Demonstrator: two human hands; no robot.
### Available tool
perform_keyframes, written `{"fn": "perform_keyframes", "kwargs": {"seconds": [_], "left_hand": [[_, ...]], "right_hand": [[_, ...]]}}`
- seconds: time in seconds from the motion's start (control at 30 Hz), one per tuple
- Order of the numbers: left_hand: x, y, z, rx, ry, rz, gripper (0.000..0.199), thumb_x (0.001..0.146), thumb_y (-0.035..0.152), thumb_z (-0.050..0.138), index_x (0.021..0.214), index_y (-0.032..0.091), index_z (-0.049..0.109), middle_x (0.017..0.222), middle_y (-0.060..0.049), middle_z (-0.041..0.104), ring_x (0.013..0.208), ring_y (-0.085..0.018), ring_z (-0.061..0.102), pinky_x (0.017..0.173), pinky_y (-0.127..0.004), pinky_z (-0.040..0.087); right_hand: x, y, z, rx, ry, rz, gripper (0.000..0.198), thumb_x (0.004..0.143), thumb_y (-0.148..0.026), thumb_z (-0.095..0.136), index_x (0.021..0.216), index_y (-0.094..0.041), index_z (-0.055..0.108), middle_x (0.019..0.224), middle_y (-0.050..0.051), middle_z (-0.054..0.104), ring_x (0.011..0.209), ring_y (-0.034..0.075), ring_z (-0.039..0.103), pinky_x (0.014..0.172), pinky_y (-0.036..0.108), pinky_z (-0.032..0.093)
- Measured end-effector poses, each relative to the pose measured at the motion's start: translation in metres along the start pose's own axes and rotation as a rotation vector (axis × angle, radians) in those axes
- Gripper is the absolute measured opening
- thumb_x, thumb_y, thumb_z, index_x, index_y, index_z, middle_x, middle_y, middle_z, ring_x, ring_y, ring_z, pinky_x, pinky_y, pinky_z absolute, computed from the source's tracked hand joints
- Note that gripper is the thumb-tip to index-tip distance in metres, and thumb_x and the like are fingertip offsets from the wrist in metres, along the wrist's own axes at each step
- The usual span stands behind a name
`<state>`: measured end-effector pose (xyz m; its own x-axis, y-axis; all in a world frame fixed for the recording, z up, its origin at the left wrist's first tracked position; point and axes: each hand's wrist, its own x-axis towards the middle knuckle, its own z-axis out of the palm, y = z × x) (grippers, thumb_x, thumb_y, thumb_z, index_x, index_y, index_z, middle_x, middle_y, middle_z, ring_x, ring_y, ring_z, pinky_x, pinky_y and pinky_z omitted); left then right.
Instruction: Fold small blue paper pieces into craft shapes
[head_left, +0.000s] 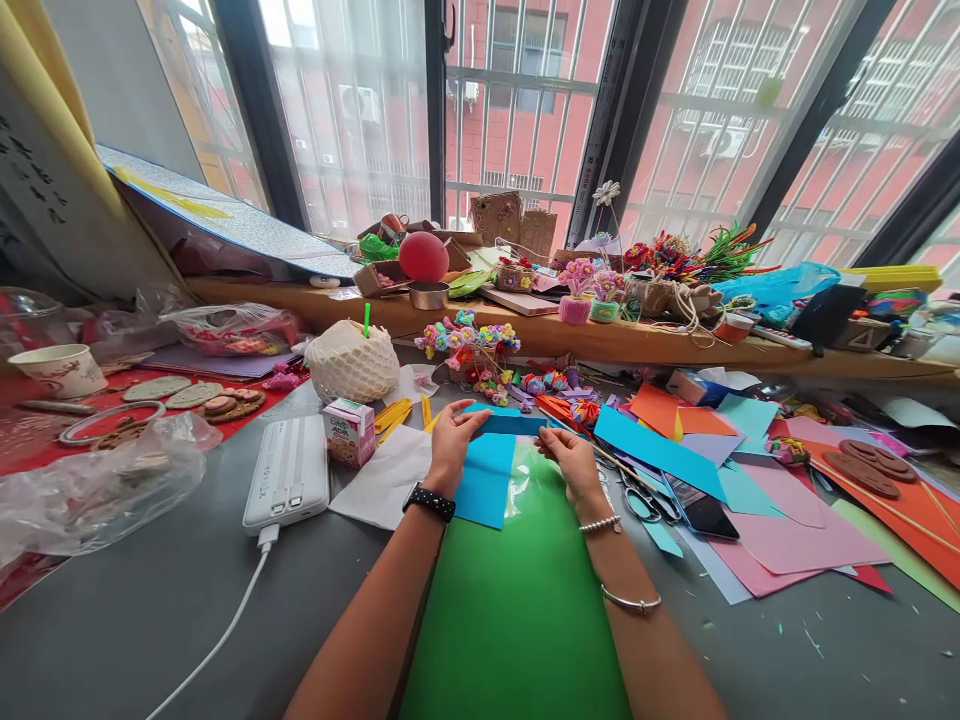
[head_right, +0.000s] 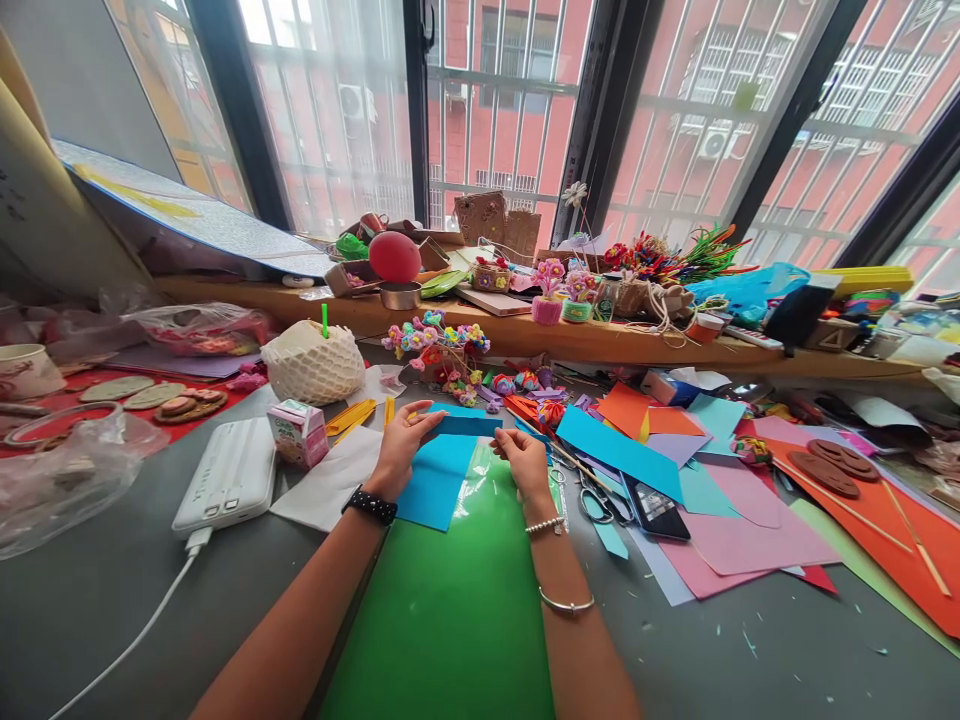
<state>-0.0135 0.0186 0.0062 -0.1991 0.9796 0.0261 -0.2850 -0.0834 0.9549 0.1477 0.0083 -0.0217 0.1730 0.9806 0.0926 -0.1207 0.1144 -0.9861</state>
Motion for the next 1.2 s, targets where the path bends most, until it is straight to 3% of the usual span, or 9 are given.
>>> {"fn": "perform_keyframes", "kwargs": {"seconds": [0.13, 0.23, 0.4, 0.57, 0.7, 0.87, 1.07, 1.2], "left_hand": [[0.001, -0.001, -0.001, 0.020, 0.009, 0.004, 0.046, 0.049, 0.028, 0.070, 0.088, 0.013, 0.049, 0.066, 0.000, 0.058, 0.065, -0.011, 0.055, 0.056, -0.020, 0.041], [0.002, -0.002, 0.001, 0.051, -0.059, -0.012, 0.046, 0.048, 0.028, 0.070, 0.087, 0.013, 0.050, 0.064, 0.000, 0.058, 0.063, -0.011, 0.055, 0.057, -0.021, 0.041], [-0.001, -0.002, 0.005, 0.092, -0.184, -0.016, 0.044, 0.049, 0.027, 0.070, 0.086, 0.013, 0.050, 0.063, -0.001, 0.060, 0.061, -0.012, 0.055, 0.058, -0.022, 0.042], [-0.003, 0.001, 0.006, 0.119, -0.199, 0.008, 0.041, 0.051, 0.028, 0.069, 0.084, 0.014, 0.052, 0.063, 0.000, 0.060, 0.063, -0.012, 0.056, 0.058, -0.021, 0.041], [-0.006, 0.000, 0.009, 0.111, -0.237, -0.050, 0.042, 0.050, 0.029, 0.070, 0.085, 0.015, 0.052, 0.065, 0.000, 0.059, 0.064, -0.013, 0.057, 0.059, -0.023, 0.043], [-0.009, -0.006, 0.012, 0.181, -0.374, -0.136, 0.032, 0.045, 0.029, 0.073, 0.066, 0.012, 0.055, 0.058, 0.000, 0.058, 0.060, -0.013, 0.057, 0.060, -0.026, 0.044], [-0.006, -0.005, 0.011, 0.094, -0.197, -0.070, 0.031, 0.045, 0.032, 0.071, 0.064, 0.012, 0.057, 0.058, 0.001, 0.059, 0.056, -0.011, 0.054, 0.059, -0.024, 0.044], [-0.009, -0.004, 0.014, 0.143, -0.274, -0.110, 0.030, 0.043, 0.033, 0.072, 0.061, 0.012, 0.059, 0.055, 0.001, 0.058, 0.053, -0.010, 0.053, 0.057, -0.024, 0.044]], "right_hand": [[-0.001, -0.001, 0.000, 0.036, 0.025, -0.001, 0.025, 0.058, -0.037, 0.064, 0.065, -0.013, 0.061, 0.060, 0.001, 0.060, 0.055, 0.010, 0.052, 0.055, 0.022, 0.039], [-0.003, -0.002, 0.000, 0.043, 0.025, 0.000, 0.025, 0.057, -0.036, 0.065, 0.068, -0.014, 0.060, 0.060, -0.001, 0.058, 0.056, 0.009, 0.051, 0.054, 0.021, 0.039], [-0.005, -0.004, 0.002, -0.001, -0.064, 0.033, 0.026, 0.055, -0.036, 0.066, 0.068, -0.015, 0.061, 0.065, -0.001, 0.056, 0.060, 0.011, 0.051, 0.056, 0.023, 0.041], [-0.004, -0.004, 0.001, -0.080, -0.130, -0.045, 0.024, 0.056, -0.036, 0.065, 0.066, -0.014, 0.063, 0.065, 0.001, 0.057, 0.063, 0.013, 0.050, 0.061, 0.025, 0.040], [-0.003, -0.002, 0.002, -0.019, -0.085, -0.050, 0.024, 0.056, -0.036, 0.065, 0.067, -0.014, 0.063, 0.064, 0.001, 0.057, 0.061, 0.013, 0.050, 0.062, 0.026, 0.040], [-0.002, 0.000, 0.003, 0.046, -0.076, 0.037, 0.024, 0.055, -0.035, 0.067, 0.065, -0.014, 0.062, 0.060, -0.001, 0.056, 0.056, 0.010, 0.048, 0.057, 0.023, 0.039], [-0.004, 0.000, 0.005, -0.010, -0.247, 0.016, 0.022, 0.059, -0.035, 0.063, 0.062, -0.014, 0.061, 0.057, -0.001, 0.056, 0.054, 0.010, 0.048, 0.055, 0.022, 0.038], [-0.005, -0.002, 0.007, -0.056, -0.209, -0.053, 0.023, 0.061, -0.037, 0.060, 0.065, -0.014, 0.060, 0.056, -0.001, 0.056, 0.052, 0.010, 0.048, 0.054, 0.022, 0.038]]}}
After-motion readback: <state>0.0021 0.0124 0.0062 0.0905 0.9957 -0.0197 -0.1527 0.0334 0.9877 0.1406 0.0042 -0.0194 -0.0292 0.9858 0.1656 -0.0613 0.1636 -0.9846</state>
